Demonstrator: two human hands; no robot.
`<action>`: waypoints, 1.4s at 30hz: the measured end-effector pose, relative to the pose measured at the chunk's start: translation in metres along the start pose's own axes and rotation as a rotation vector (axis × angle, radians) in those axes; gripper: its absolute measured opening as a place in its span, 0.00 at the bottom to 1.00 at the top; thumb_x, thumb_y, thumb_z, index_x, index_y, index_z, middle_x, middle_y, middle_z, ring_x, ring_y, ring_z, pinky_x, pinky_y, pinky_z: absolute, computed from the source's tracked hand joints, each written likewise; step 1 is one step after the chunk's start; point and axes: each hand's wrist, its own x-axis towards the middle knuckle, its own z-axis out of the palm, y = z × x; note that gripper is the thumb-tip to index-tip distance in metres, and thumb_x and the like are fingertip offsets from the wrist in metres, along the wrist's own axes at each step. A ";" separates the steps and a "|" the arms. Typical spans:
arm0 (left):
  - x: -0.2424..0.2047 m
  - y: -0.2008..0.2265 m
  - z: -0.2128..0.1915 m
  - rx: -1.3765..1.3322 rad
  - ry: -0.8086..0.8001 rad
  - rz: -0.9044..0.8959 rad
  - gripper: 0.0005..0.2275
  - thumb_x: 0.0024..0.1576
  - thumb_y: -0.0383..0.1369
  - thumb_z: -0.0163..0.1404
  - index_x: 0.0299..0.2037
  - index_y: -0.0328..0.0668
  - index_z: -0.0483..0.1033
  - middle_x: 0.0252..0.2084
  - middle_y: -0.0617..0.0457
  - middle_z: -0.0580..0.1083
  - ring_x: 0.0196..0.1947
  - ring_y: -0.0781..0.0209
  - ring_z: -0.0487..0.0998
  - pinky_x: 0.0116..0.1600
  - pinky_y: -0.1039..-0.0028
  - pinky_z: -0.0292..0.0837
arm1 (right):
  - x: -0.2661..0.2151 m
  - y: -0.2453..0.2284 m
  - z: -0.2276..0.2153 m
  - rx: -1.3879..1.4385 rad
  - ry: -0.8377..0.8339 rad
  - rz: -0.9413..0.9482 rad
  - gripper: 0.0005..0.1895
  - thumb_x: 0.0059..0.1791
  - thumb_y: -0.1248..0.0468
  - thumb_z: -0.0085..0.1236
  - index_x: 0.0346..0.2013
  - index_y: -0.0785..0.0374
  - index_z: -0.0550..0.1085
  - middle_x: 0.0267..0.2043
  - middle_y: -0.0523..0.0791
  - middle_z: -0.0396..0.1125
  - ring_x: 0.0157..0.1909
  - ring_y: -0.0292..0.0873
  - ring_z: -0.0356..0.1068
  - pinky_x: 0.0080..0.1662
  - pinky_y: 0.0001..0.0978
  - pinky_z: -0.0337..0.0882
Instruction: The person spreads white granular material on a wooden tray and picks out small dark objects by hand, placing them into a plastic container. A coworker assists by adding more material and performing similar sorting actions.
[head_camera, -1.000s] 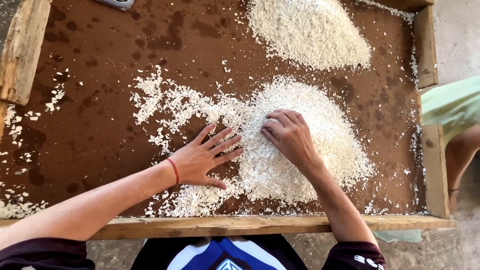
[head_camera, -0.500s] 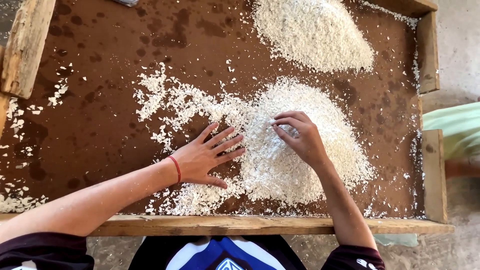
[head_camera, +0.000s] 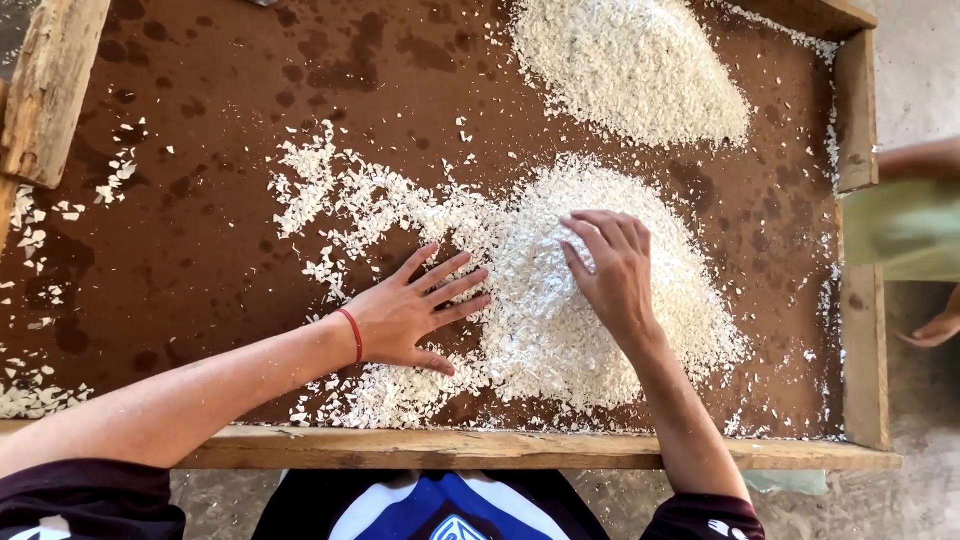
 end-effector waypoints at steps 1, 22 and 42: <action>0.000 0.000 0.000 0.000 0.001 -0.002 0.47 0.51 0.79 0.20 0.75 0.62 0.35 0.78 0.54 0.36 0.77 0.48 0.31 0.74 0.43 0.22 | 0.002 -0.004 -0.001 0.000 -0.001 -0.002 0.14 0.50 0.64 0.64 0.51 0.53 0.79 0.52 0.42 0.72 0.59 0.42 0.66 0.63 0.41 0.59; 0.003 0.001 -0.018 -0.057 -0.140 -0.019 0.46 0.49 0.77 0.23 0.75 0.62 0.37 0.78 0.54 0.36 0.77 0.48 0.31 0.74 0.42 0.20 | 0.005 -0.024 0.012 -0.092 -0.134 -0.098 0.06 0.50 0.55 0.64 0.36 0.52 0.80 0.49 0.42 0.71 0.59 0.43 0.65 0.64 0.48 0.57; 0.009 -0.002 -0.047 -0.147 -0.393 -0.011 0.45 0.50 0.73 0.22 0.75 0.60 0.33 0.79 0.52 0.32 0.77 0.49 0.28 0.73 0.43 0.17 | 0.023 -0.027 -0.020 0.776 -0.252 0.534 0.08 0.48 0.63 0.65 0.42 0.55 0.82 0.44 0.45 0.77 0.51 0.41 0.75 0.56 0.41 0.72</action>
